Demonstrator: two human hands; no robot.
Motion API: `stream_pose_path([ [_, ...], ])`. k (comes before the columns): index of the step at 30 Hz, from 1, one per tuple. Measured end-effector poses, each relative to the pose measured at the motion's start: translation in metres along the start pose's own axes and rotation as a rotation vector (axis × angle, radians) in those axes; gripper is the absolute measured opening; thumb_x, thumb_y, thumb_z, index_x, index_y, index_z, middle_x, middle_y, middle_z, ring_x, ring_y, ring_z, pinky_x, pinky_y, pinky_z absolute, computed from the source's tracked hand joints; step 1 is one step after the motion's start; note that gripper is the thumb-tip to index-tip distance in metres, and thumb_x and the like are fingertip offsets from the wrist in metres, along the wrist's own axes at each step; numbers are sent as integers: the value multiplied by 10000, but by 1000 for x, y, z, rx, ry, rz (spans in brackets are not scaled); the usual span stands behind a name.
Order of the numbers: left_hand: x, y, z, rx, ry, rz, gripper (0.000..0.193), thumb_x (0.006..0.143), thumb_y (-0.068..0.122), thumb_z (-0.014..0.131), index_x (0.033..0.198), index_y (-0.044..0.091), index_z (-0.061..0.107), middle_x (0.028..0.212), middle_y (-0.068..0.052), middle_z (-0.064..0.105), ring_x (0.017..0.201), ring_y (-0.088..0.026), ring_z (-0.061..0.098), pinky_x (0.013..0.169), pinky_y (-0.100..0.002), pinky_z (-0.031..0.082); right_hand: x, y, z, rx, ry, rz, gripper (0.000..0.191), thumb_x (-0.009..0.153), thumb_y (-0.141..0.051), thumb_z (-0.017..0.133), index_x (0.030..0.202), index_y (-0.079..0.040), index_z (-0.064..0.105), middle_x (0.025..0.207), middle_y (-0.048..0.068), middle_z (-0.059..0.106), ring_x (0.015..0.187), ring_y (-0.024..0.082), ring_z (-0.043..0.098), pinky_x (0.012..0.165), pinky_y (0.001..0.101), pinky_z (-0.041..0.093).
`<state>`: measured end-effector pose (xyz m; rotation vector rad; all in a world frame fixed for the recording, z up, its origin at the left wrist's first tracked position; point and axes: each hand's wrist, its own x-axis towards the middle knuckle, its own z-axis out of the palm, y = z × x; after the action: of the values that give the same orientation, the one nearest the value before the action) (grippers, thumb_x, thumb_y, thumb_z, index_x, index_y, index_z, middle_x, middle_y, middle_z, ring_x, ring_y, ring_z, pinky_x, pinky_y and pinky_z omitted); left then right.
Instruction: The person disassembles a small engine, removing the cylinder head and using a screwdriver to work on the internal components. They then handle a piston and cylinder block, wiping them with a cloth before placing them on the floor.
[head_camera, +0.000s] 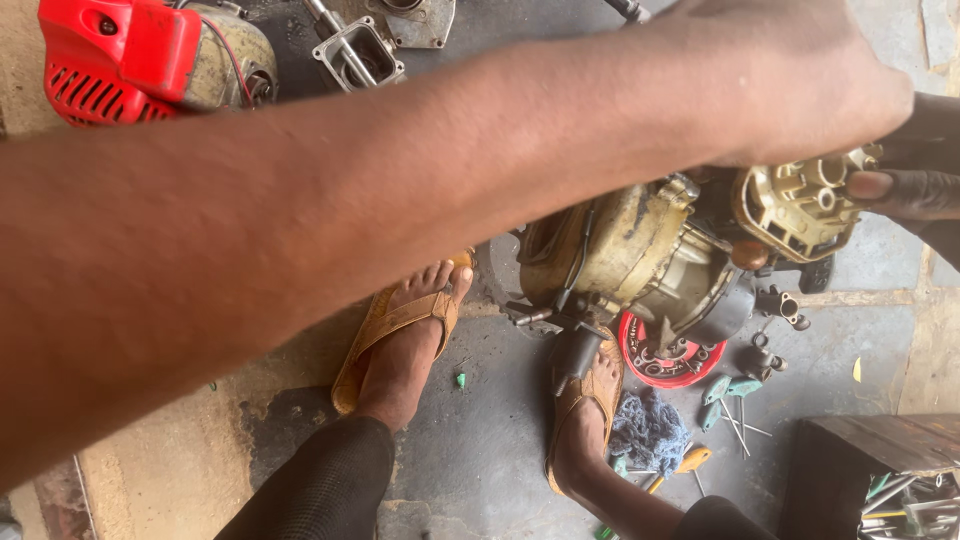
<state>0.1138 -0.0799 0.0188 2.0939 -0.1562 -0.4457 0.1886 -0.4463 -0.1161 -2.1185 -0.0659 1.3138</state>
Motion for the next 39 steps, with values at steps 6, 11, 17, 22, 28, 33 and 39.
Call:
stream_pose_path([
  [6,-6,-3,-1,-8,51,-10,542,662,447,682,1041,65,744,918,-106,781,864,-202,789,838,-342,621,-3,-21,9,8,37,189,1183,503,-689,749,1503,-112,487,1394,208,648,1332,323,571,1110,559,441],
  [11,-21,-11,-4,-100,94,87,650,646,405,725,1147,-4,666,926,-122,798,888,-204,807,876,-336,624,-24,-40,15,-64,78,-105,1010,618,-618,788,1394,-2,593,1244,244,714,1225,340,684,995,537,495],
  [17,-32,-2,-18,76,-2,127,580,642,444,787,1051,44,694,1001,-116,764,923,-209,770,882,-360,607,-17,-51,13,-90,15,-21,940,656,-560,784,1386,0,591,1245,238,710,1234,332,680,997,531,490],
  [22,-39,2,-22,64,25,135,559,648,463,811,1001,52,677,910,-81,748,842,-188,766,842,-373,603,-9,-52,6,-118,5,18,883,687,-512,781,1380,1,589,1245,233,707,1241,325,676,999,525,486],
  [28,-35,-7,-15,41,-129,121,405,798,393,711,978,31,707,908,-107,758,836,-202,747,823,-345,656,-9,-67,8,-136,11,24,814,725,-453,777,1372,3,587,1245,227,704,1249,317,671,1001,518,480],
  [33,-32,-11,-5,53,143,376,494,733,376,776,994,-19,633,1066,-169,620,953,-251,654,898,-407,555,-30,-92,26,-152,47,-26,758,757,-405,774,1365,4,585,1245,222,701,1256,311,668,1002,513,476],
  [39,-49,-18,-4,86,-49,421,489,738,308,806,1044,-17,606,1059,-101,575,950,-235,637,833,-388,586,-79,-140,59,-138,107,-118,691,794,-347,770,1358,6,583,1245,216,697,1264,303,663,1004,506,471],
])
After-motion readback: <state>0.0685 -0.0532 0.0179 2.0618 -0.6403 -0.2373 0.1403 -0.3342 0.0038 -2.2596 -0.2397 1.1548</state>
